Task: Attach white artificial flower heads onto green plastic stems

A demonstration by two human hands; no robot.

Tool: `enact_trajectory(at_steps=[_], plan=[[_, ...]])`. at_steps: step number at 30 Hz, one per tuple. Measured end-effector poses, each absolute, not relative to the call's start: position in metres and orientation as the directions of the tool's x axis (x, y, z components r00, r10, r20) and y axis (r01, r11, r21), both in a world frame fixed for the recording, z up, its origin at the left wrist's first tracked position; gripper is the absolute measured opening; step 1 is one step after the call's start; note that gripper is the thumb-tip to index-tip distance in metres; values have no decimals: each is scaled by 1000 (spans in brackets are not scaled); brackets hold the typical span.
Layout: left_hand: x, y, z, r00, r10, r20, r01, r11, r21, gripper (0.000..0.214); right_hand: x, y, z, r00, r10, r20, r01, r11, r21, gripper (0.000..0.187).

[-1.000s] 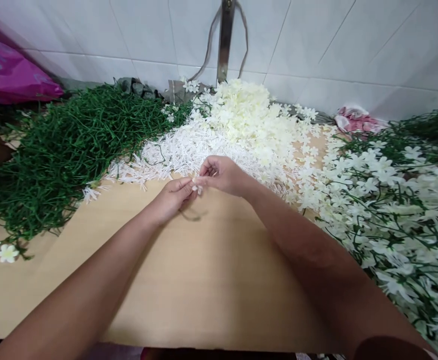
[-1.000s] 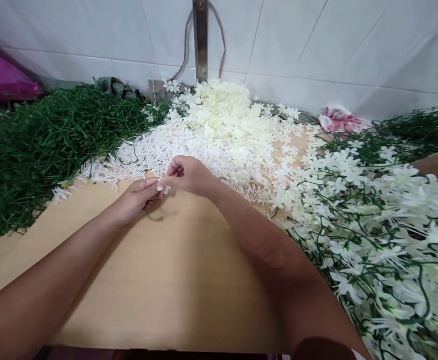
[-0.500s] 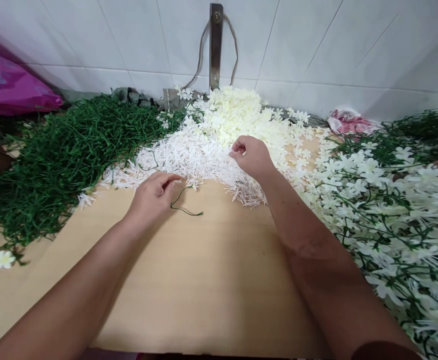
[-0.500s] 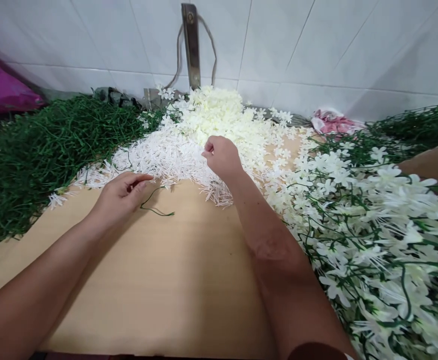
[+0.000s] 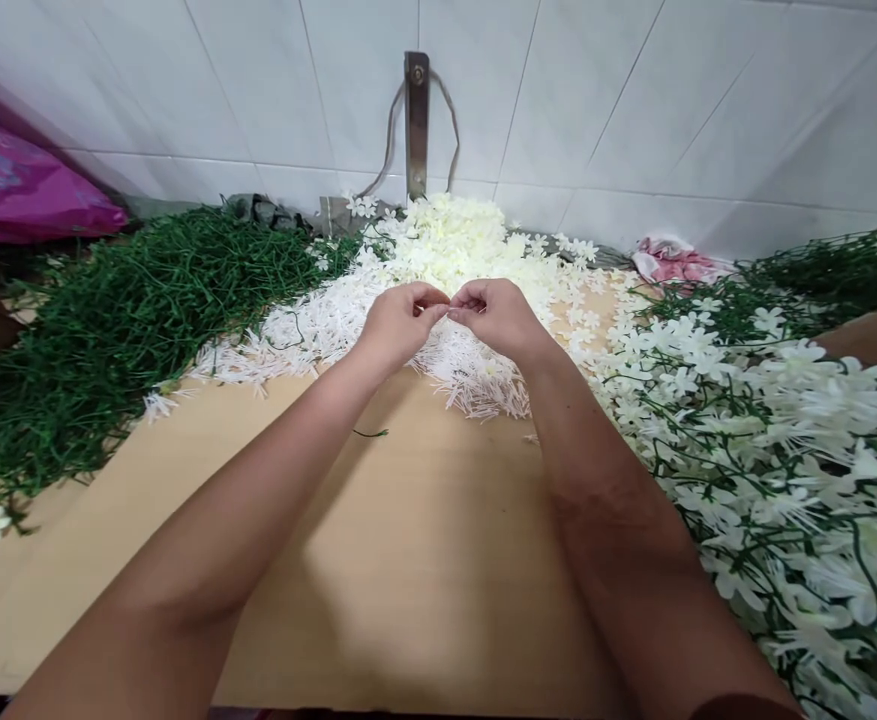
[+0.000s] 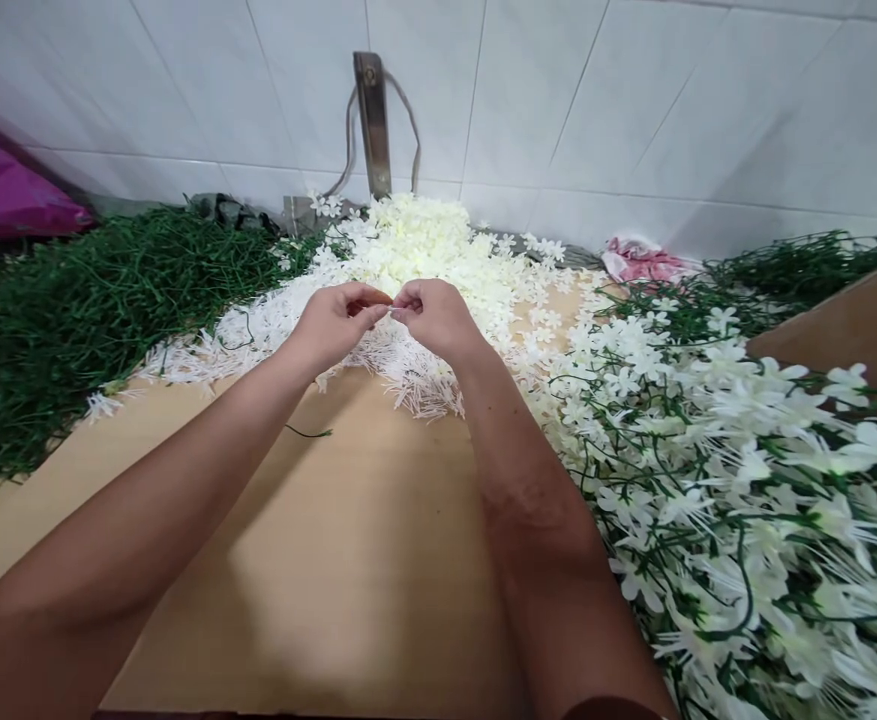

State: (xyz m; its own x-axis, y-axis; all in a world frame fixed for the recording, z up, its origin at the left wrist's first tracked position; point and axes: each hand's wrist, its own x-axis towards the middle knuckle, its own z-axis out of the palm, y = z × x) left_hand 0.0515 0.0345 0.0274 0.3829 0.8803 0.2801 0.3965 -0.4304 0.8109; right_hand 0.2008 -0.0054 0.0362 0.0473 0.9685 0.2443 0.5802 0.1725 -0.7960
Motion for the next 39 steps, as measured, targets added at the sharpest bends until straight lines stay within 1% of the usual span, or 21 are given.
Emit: enact_trajectory(at_steps=[2,4,8,12,14,15,17,18,20,21,22,23,24,27,30,34,36,39], plan=[[59,38,26,348,899,267,334,-386,860,9,202,-6,37,49,963,264,598,184,-780,7],[62,39,27,310,922,231,267,-318,910,6,204,-5,37,53,952,303,582,217,-784,7],[65,35,34,325,936,135,129,-185,974,13,205,-1,36,49,924,379,525,299,-797,5],[75,32,43,379,925,30,23,-42,999,14,212,0,41,81,888,454,532,347,-773,7],[82,34,42,397,917,39,34,-57,998,13,219,-1,45,111,871,479,542,351,-764,8],[87,35,40,401,914,66,75,-104,992,12,224,-2,47,128,864,488,546,349,-762,9],[95,39,31,420,897,139,245,-260,934,9,232,-4,50,163,851,499,552,341,-761,13],[99,40,26,441,880,175,357,-351,866,7,236,-5,51,176,846,503,556,336,-760,14],[106,43,15,499,836,230,542,-508,670,9,242,-6,53,196,836,513,567,330,-754,16],[109,44,11,524,815,248,596,-559,577,9,244,-7,53,201,830,519,575,329,-749,17],[111,45,7,538,801,262,628,-589,509,7,246,-7,53,204,825,526,582,330,-743,18],[112,46,4,541,796,270,643,-599,477,5,247,-7,53,204,822,532,588,332,-737,19],[112,47,3,534,802,268,652,-592,474,6,248,-7,53,202,820,536,593,334,-733,19],[108,53,6,473,846,248,643,-523,559,8,247,-6,52,187,822,538,591,343,-730,20],[99,59,15,410,868,281,572,-485,662,6,243,-5,52,174,826,537,583,353,-732,16],[89,66,25,332,896,295,381,-414,827,7,232,-3,49,141,846,514,586,348,-732,8],[87,68,26,289,918,271,277,-351,894,9,225,-2,46,128,858,497,583,341,-738,5],[86,67,27,260,945,200,160,-246,956,14,218,2,38,127,872,472,562,329,-759,6]])
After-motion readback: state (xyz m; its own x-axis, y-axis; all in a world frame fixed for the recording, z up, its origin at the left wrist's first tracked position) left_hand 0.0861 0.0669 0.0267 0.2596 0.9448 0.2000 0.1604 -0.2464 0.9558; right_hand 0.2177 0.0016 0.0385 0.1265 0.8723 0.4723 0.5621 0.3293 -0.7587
